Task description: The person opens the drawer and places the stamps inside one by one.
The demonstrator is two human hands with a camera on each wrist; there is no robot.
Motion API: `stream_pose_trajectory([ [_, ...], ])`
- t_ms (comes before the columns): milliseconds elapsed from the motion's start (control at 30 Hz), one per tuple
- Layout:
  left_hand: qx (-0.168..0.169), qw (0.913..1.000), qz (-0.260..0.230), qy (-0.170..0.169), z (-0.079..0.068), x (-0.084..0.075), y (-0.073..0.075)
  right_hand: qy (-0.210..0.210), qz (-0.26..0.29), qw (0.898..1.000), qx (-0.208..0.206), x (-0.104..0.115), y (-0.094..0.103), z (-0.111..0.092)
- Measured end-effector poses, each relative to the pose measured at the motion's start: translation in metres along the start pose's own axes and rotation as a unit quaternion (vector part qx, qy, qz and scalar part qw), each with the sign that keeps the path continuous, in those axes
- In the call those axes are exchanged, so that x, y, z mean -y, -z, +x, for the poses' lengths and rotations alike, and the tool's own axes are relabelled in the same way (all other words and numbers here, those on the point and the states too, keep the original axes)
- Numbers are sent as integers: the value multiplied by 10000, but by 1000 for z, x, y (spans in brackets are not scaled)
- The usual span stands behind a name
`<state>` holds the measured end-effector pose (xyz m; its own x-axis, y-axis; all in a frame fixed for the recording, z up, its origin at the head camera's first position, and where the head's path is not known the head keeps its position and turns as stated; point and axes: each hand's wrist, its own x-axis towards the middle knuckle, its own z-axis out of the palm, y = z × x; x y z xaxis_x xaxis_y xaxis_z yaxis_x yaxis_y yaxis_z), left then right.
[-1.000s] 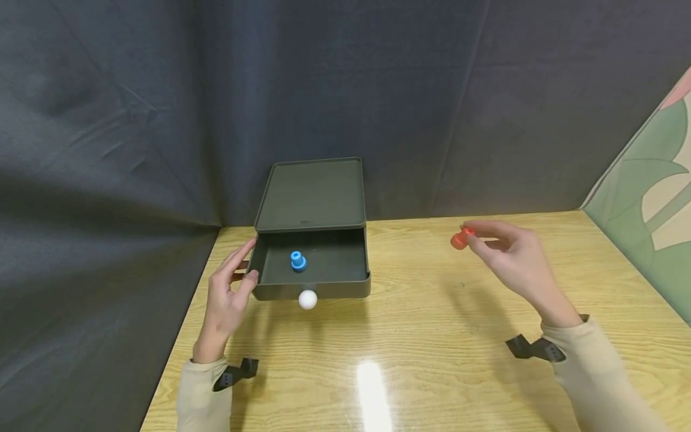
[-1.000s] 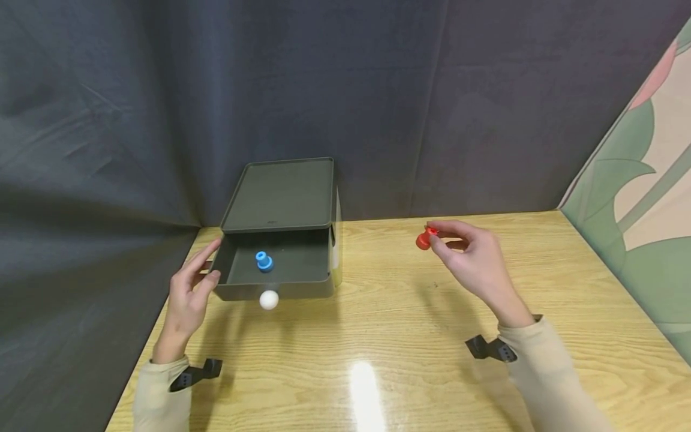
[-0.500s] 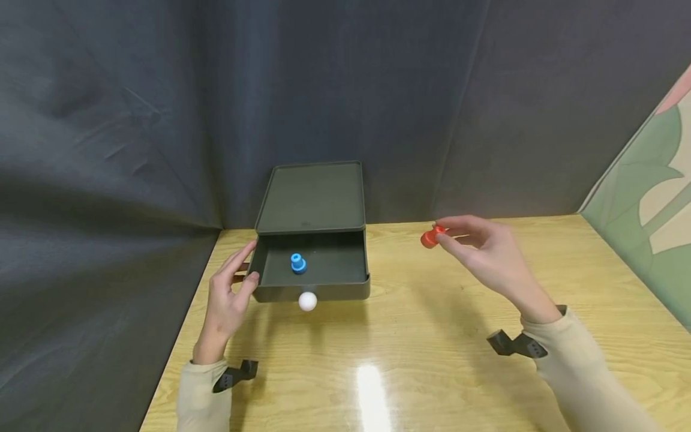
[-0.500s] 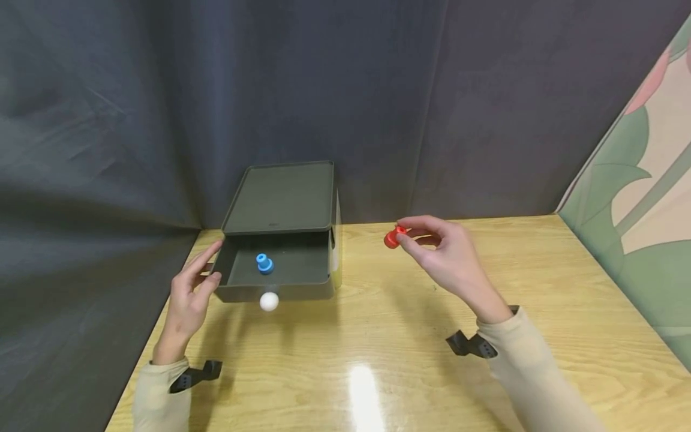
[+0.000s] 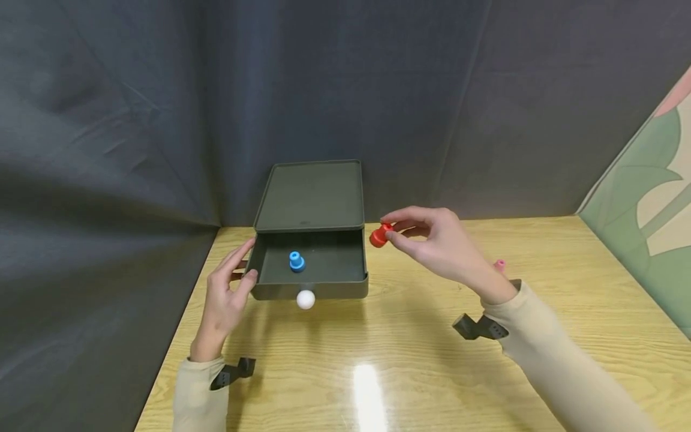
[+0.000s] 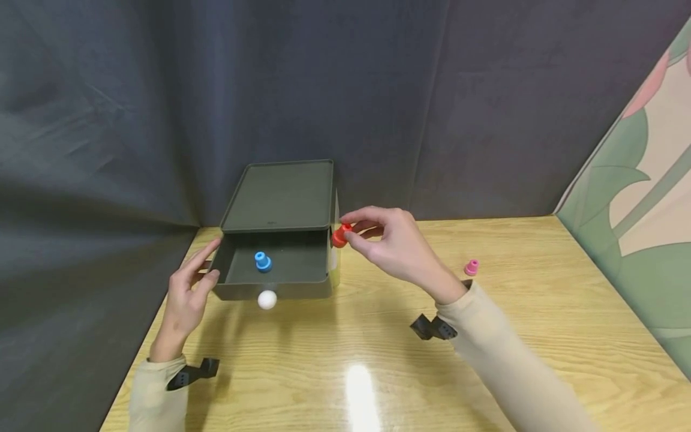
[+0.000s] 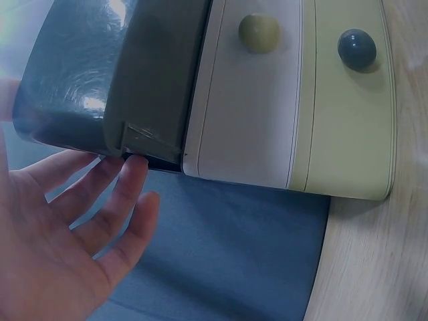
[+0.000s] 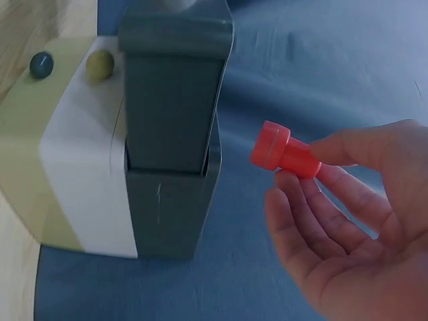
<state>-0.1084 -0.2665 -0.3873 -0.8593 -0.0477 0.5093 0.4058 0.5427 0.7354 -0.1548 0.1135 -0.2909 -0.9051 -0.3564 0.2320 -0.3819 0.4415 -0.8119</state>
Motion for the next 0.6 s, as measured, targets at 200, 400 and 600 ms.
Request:
stream_pose_trajectory([
  [200,10,10000,12,-37,0,1,-1,354,139,9989,282,9,-17,20],
  [400,3,9999,0,-131,3,0,-4,456,47,9974,550,13,-32,33],
  [600,89,9999,49,-79,2,1,-4,394,-33,9960,804,12,-48,42],
])
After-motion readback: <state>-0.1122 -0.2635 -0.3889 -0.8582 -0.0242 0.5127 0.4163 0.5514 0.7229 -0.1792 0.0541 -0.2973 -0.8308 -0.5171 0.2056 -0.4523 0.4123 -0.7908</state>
